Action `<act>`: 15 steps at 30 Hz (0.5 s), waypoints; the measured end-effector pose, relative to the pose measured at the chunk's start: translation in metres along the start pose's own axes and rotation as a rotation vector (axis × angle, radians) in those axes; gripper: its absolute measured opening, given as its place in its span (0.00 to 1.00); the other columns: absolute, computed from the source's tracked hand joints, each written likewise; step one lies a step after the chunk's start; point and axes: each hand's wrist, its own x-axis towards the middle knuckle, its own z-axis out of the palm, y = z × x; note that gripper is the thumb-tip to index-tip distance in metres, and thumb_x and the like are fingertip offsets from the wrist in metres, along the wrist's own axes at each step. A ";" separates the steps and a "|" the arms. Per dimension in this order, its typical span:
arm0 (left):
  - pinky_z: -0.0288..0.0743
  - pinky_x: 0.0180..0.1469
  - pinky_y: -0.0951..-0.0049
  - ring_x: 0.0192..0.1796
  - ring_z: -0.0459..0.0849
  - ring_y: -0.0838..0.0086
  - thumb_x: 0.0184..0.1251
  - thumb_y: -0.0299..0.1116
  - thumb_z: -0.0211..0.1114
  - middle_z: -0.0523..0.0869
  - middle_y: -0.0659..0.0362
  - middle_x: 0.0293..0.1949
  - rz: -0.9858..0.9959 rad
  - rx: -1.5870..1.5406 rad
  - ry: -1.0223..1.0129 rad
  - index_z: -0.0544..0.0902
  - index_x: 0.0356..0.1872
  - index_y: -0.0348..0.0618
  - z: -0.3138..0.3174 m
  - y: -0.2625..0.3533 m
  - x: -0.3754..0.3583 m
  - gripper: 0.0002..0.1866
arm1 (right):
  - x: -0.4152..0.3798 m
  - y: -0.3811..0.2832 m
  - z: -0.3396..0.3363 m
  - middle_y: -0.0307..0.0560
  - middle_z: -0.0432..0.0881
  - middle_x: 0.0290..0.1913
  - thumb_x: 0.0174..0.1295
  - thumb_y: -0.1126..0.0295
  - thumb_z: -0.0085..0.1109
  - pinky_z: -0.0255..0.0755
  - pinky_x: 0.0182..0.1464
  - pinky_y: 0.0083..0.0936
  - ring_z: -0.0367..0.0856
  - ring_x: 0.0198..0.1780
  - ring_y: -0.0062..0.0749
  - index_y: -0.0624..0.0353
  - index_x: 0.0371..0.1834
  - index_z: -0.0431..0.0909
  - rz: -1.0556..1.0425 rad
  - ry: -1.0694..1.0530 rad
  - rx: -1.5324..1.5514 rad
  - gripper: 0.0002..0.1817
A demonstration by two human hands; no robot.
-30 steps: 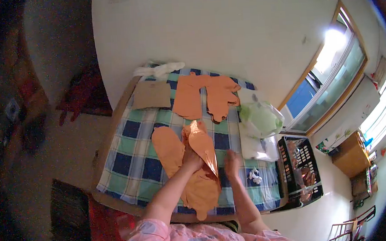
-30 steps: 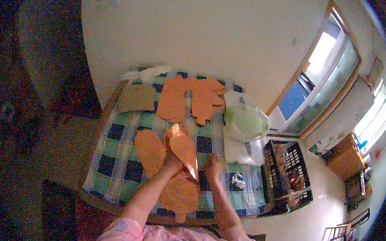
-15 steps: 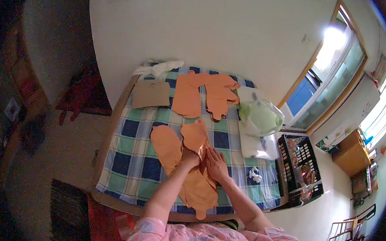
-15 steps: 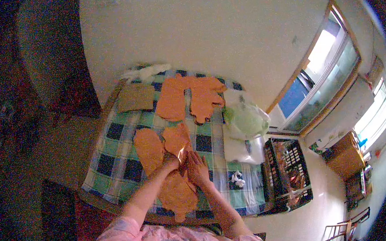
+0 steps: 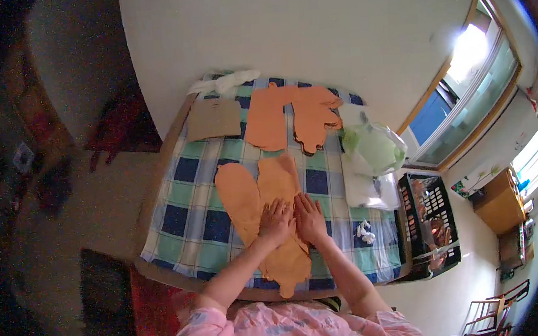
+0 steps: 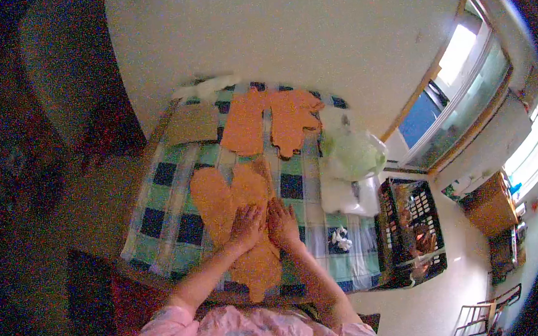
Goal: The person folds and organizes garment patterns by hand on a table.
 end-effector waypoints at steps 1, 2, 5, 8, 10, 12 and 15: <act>0.57 0.67 0.52 0.67 0.65 0.54 0.65 0.42 0.54 0.69 0.47 0.64 0.034 0.030 0.003 0.69 0.62 0.42 0.005 0.003 -0.006 0.26 | 0.000 0.000 0.000 0.50 0.64 0.68 0.67 0.67 0.44 0.52 0.68 0.50 0.58 0.71 0.46 0.59 0.66 0.63 -0.005 0.011 0.018 0.24; 0.54 0.68 0.51 0.68 0.62 0.55 0.65 0.43 0.54 0.67 0.48 0.65 0.038 0.013 -0.010 0.68 0.63 0.42 0.011 0.002 -0.010 0.27 | 0.000 0.001 0.000 0.50 0.64 0.68 0.66 0.67 0.44 0.52 0.68 0.50 0.59 0.71 0.46 0.59 0.66 0.63 -0.010 0.022 0.034 0.24; 0.48 0.70 0.49 0.71 0.58 0.56 0.66 0.44 0.53 0.64 0.49 0.67 0.039 -0.026 -0.035 0.66 0.65 0.42 0.011 -0.003 -0.009 0.29 | -0.002 0.008 0.008 0.48 0.62 0.70 0.65 0.68 0.45 0.51 0.69 0.51 0.59 0.71 0.46 0.58 0.68 0.60 -0.020 0.003 0.030 0.27; 0.49 0.70 0.50 0.71 0.59 0.57 0.66 0.44 0.53 0.65 0.50 0.67 0.028 -0.032 -0.021 0.67 0.65 0.42 0.001 0.001 -0.007 0.28 | 0.002 0.011 0.009 0.47 0.60 0.71 0.62 0.69 0.47 0.48 0.70 0.53 0.56 0.72 0.44 0.58 0.68 0.60 -0.005 -0.044 0.043 0.29; 0.49 0.70 0.50 0.71 0.59 0.57 0.66 0.45 0.53 0.65 0.50 0.67 0.037 -0.014 0.012 0.67 0.65 0.42 0.005 0.002 -0.007 0.28 | 0.012 0.016 0.012 0.46 0.59 0.71 0.61 0.69 0.48 0.47 0.70 0.54 0.55 0.73 0.44 0.57 0.69 0.60 0.022 -0.054 0.052 0.29; 0.47 0.70 0.46 0.71 0.58 0.51 0.68 0.44 0.50 0.63 0.47 0.68 0.018 -0.090 -0.062 0.66 0.66 0.42 0.001 0.003 -0.006 0.28 | 0.021 0.023 0.012 0.47 0.61 0.70 0.60 0.70 0.47 0.47 0.69 0.54 0.55 0.72 0.44 0.57 0.68 0.61 0.041 -0.077 0.073 0.29; 0.45 0.71 0.44 0.71 0.56 0.48 0.69 0.44 0.49 0.61 0.46 0.69 0.006 -0.127 -0.099 0.66 0.66 0.43 0.004 0.002 -0.005 0.27 | 0.029 0.031 0.017 0.48 0.61 0.71 0.60 0.67 0.48 0.43 0.70 0.57 0.55 0.73 0.43 0.57 0.68 0.62 -0.024 -0.019 0.079 0.29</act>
